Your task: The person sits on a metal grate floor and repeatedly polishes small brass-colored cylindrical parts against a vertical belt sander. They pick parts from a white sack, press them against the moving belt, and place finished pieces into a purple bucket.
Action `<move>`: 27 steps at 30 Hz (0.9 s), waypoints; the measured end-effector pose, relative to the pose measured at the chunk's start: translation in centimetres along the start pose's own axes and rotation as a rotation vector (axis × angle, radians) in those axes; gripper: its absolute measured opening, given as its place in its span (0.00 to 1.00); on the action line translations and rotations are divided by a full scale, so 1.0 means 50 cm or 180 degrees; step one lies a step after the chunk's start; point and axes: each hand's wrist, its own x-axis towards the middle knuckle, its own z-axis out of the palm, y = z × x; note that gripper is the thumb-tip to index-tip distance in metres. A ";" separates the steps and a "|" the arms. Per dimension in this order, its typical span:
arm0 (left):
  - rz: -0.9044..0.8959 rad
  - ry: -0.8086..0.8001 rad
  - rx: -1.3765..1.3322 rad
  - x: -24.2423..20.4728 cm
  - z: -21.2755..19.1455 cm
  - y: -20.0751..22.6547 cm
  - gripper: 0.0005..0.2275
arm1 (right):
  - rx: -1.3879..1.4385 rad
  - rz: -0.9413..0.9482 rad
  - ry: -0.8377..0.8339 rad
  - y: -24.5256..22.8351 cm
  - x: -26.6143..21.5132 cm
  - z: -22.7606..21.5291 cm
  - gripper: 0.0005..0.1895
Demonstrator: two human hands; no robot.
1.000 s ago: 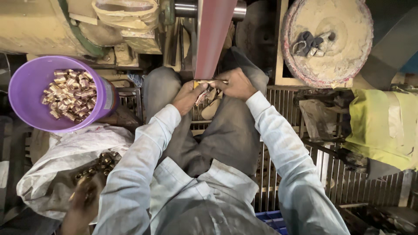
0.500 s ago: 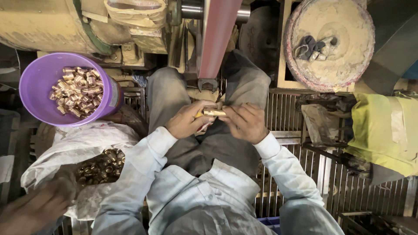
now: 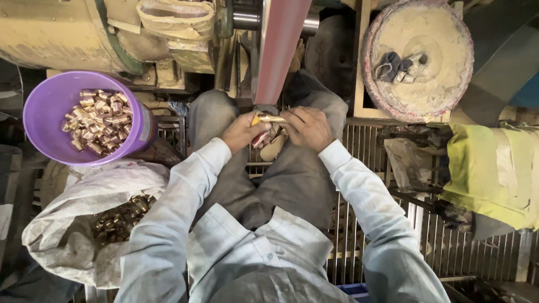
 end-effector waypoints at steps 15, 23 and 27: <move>-0.0161 0.0458 -0.0224 0.036 0.002 -0.014 0.11 | 0.0611 0.0424 -0.0388 0.070 0.020 0.044 0.11; 0.0205 0.0402 -0.0359 0.018 0.010 -0.008 0.09 | 0.0020 -0.0105 -0.0040 0.044 0.012 0.033 0.13; 0.0097 0.0498 -0.0241 0.027 0.010 -0.006 0.08 | 0.0184 0.0042 -0.0150 0.054 0.016 0.041 0.13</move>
